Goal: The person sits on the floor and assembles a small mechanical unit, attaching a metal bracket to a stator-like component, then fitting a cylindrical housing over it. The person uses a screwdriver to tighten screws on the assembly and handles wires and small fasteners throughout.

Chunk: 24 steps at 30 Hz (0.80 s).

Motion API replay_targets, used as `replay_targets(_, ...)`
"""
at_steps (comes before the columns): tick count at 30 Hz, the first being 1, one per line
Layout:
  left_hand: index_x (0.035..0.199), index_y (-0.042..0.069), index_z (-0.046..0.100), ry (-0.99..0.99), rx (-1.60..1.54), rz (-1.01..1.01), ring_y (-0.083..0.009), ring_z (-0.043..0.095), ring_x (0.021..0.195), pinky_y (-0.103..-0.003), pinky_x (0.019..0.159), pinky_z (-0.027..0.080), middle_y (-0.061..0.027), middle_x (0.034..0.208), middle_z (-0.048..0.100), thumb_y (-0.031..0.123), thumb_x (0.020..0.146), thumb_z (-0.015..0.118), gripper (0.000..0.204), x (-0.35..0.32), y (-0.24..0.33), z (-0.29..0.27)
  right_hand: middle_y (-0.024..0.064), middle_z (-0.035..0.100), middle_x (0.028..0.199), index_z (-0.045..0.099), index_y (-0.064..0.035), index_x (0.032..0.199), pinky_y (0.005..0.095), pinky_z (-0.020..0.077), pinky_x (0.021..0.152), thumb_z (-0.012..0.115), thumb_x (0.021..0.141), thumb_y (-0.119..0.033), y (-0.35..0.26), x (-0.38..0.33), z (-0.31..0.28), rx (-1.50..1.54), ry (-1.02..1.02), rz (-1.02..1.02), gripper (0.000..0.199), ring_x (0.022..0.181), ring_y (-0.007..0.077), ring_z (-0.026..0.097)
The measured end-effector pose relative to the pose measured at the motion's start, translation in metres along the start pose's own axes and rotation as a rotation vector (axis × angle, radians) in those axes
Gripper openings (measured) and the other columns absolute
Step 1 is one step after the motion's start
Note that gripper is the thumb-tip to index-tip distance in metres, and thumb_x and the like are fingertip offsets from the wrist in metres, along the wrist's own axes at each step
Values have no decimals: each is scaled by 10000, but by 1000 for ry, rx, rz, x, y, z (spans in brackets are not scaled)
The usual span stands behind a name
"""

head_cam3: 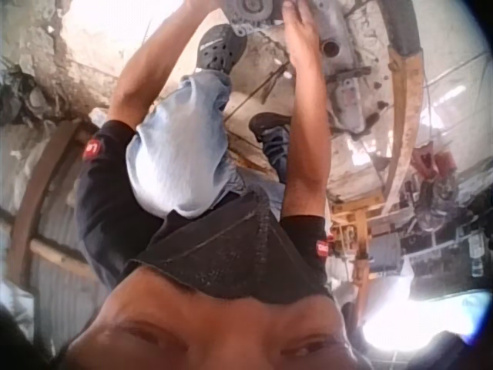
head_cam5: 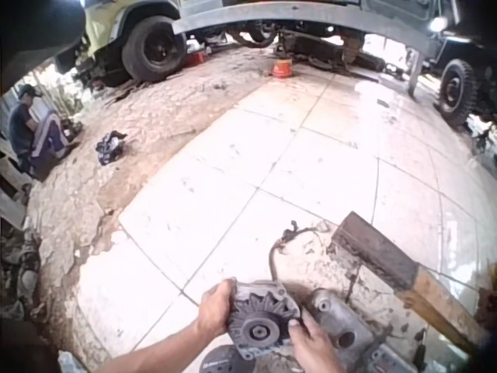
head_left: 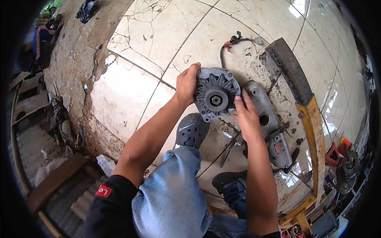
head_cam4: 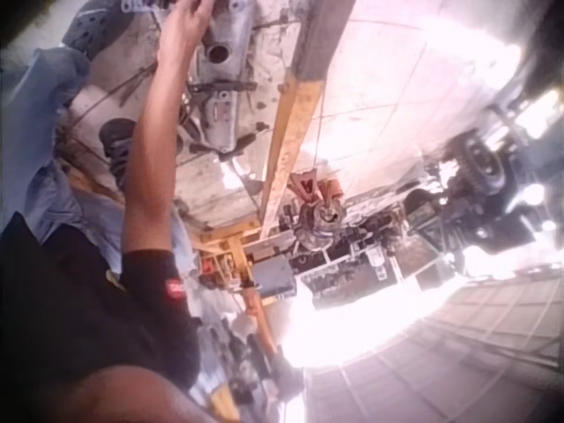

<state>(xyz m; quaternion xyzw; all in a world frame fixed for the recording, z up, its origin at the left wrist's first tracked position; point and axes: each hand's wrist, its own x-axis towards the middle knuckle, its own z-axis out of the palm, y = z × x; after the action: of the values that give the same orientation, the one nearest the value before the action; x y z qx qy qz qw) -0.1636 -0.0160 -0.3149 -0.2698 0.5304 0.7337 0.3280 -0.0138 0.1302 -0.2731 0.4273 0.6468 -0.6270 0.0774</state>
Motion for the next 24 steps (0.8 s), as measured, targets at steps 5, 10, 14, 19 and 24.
replay_targets(5, 1051, -44, 640, -43, -23, 73, -137, 579, 732, -298, 671, 511, -60, 867, 619, 243, 873, 658, 338, -22, -9, 10, 48, 604, 1223, 452, -77, 1434, 358, 487, 822, 528, 1004, -427, 15, -2, 11, 296, 46, -40, 560, 1069, 152, 563)
replay_targets(10, 1057, -8, 637, -194, 82, 209, -165, 600, 925, -305, 850, 488, -90, 987, 654, 163, 858, 562, 273, -35, -11, 1, 94, 575, 1240, 496, -45, 1312, 335, 444, 883, 496, 992, -485, 30, -9, 22, 772, 161, 5, 544, 1062, 182, 570)
replay_targets(14, 1097, -14, 627, -343, 209, 530, -242, 527, 1227, -343, 1075, 361, -149, 1131, 668, 108, 832, 498, 318, -28, -15, -9, 79, 584, 1173, 491, -78, 1245, 352, 440, 907, 503, 988, -415, 39, -6, 38, 968, 285, -63, 424, 1045, 195, 574)
replay_targets(19, 1117, -56, 646, -392, 239, 496, -270, 443, 1313, -348, 1139, 270, -151, 1179, 664, 144, 859, 371, 426, -29, -8, -7, 95, 531, 1209, 463, -55, 1269, 348, 431, 945, 529, 985, -341, 44, -2, 40, 799, 308, -90, 409, 1080, 193, 532)
replay_targets(24, 1138, -74, 656, -502, 84, 350, -315, 366, 1396, -342, 1163, 235, -167, 1235, 640, 183, 871, 301, 513, -22, -18, -10, 65, 571, 1168, 454, -101, 1283, 353, 470, 872, 486, 1005, -315, 47, -3, 37, 803, 325, -58, 352, 1040, 177, 566)
